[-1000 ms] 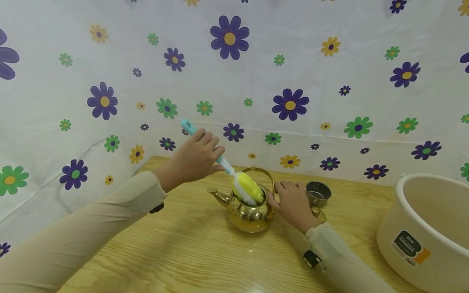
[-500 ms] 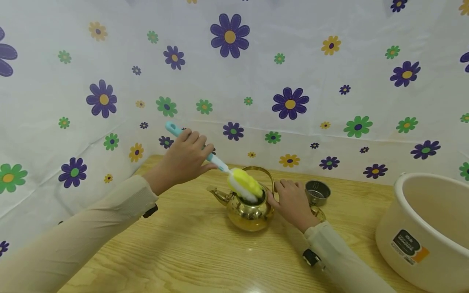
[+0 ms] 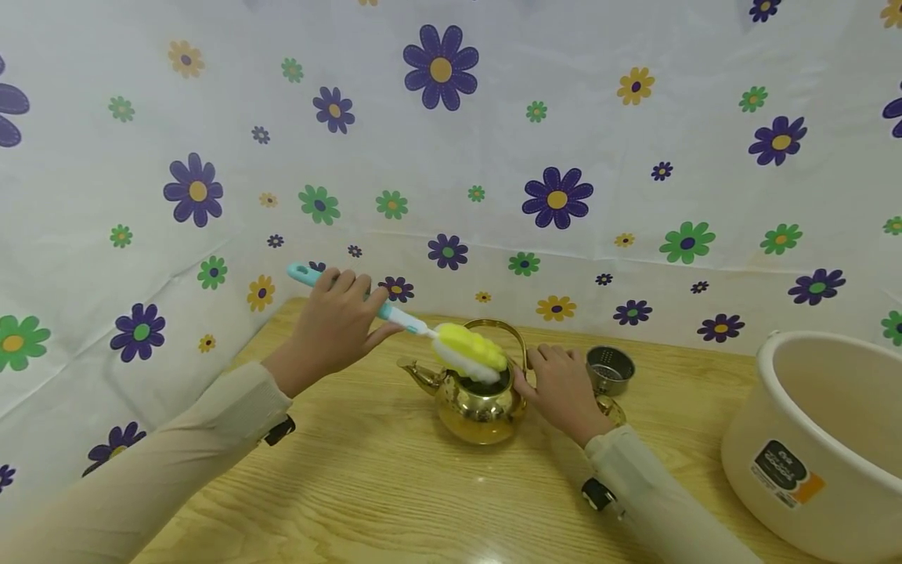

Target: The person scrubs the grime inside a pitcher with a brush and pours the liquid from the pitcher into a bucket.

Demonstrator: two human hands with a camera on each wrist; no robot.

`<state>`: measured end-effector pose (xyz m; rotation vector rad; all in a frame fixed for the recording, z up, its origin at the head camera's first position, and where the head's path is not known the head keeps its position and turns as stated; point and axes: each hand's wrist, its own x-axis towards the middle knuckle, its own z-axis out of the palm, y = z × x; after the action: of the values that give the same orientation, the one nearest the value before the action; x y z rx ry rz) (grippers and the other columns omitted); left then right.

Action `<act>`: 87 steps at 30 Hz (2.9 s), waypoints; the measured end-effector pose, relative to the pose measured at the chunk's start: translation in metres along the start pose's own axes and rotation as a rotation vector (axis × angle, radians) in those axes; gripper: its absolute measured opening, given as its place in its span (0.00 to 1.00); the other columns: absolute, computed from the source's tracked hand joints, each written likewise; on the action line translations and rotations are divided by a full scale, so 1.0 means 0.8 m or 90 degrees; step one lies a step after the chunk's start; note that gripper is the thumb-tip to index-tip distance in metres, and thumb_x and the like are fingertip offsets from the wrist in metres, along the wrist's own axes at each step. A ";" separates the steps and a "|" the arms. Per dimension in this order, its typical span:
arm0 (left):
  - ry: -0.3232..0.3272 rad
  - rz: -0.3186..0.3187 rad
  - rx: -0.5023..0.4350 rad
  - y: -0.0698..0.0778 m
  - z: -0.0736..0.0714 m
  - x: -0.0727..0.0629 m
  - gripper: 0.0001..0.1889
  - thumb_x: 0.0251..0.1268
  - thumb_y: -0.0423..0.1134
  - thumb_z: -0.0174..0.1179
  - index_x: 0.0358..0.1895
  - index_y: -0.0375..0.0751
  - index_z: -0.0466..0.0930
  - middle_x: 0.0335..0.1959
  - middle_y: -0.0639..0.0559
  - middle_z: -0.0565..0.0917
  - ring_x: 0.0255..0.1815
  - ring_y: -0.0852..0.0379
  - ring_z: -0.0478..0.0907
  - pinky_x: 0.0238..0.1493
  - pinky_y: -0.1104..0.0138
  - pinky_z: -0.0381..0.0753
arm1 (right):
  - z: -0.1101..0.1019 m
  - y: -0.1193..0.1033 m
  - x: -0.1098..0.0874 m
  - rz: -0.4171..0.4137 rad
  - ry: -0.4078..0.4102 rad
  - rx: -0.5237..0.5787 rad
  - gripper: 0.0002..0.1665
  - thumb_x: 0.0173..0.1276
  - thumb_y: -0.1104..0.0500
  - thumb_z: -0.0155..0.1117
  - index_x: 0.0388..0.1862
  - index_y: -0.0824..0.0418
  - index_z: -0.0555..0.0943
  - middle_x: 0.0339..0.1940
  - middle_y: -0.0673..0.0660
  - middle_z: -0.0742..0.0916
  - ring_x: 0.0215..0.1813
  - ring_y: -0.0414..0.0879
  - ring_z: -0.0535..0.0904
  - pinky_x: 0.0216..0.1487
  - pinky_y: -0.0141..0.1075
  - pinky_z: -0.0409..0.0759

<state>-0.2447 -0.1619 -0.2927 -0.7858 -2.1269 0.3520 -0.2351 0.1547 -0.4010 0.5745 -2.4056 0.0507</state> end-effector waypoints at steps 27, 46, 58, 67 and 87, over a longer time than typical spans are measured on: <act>0.049 0.031 0.000 -0.005 0.037 -0.043 0.34 0.68 0.65 0.34 0.32 0.36 0.73 0.24 0.44 0.77 0.25 0.49 0.73 0.28 0.62 0.74 | -0.001 0.000 -0.001 -0.001 0.006 0.006 0.16 0.65 0.50 0.56 0.24 0.58 0.73 0.21 0.53 0.78 0.26 0.48 0.76 0.35 0.46 0.75; -0.004 -0.023 -0.061 -0.004 0.045 -0.045 0.10 0.52 0.35 0.66 0.27 0.36 0.73 0.19 0.47 0.72 0.17 0.54 0.65 0.19 0.67 0.64 | -0.002 0.000 0.000 -0.007 0.018 0.015 0.15 0.65 0.50 0.56 0.23 0.59 0.74 0.19 0.52 0.77 0.25 0.48 0.75 0.33 0.45 0.73; 0.038 -0.089 -0.045 -0.012 0.039 -0.041 0.07 0.50 0.34 0.61 0.25 0.34 0.73 0.19 0.43 0.74 0.20 0.48 0.69 0.20 0.62 0.65 | -0.001 0.000 0.000 -0.010 0.014 0.011 0.15 0.65 0.50 0.56 0.24 0.58 0.72 0.20 0.53 0.77 0.25 0.48 0.75 0.33 0.44 0.73; 0.023 -0.168 -0.062 -0.038 0.037 -0.054 0.07 0.50 0.32 0.59 0.29 0.29 0.78 0.21 0.39 0.79 0.19 0.47 0.69 0.20 0.60 0.69 | -0.002 0.000 0.001 -0.005 0.011 0.014 0.16 0.64 0.51 0.59 0.23 0.60 0.72 0.19 0.53 0.76 0.25 0.48 0.74 0.32 0.44 0.72; -0.083 -0.232 -0.062 -0.057 0.072 -0.102 0.13 0.50 0.31 0.58 0.16 0.37 0.63 0.12 0.46 0.65 0.15 0.52 0.58 0.17 0.64 0.57 | -0.001 0.002 0.001 -0.010 0.025 0.031 0.16 0.65 0.51 0.54 0.22 0.59 0.75 0.20 0.53 0.78 0.25 0.49 0.76 0.31 0.44 0.71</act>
<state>-0.2704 -0.2481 -0.3553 -0.4221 -2.3688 0.1078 -0.2359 0.1557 -0.4000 0.6092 -2.3667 0.1133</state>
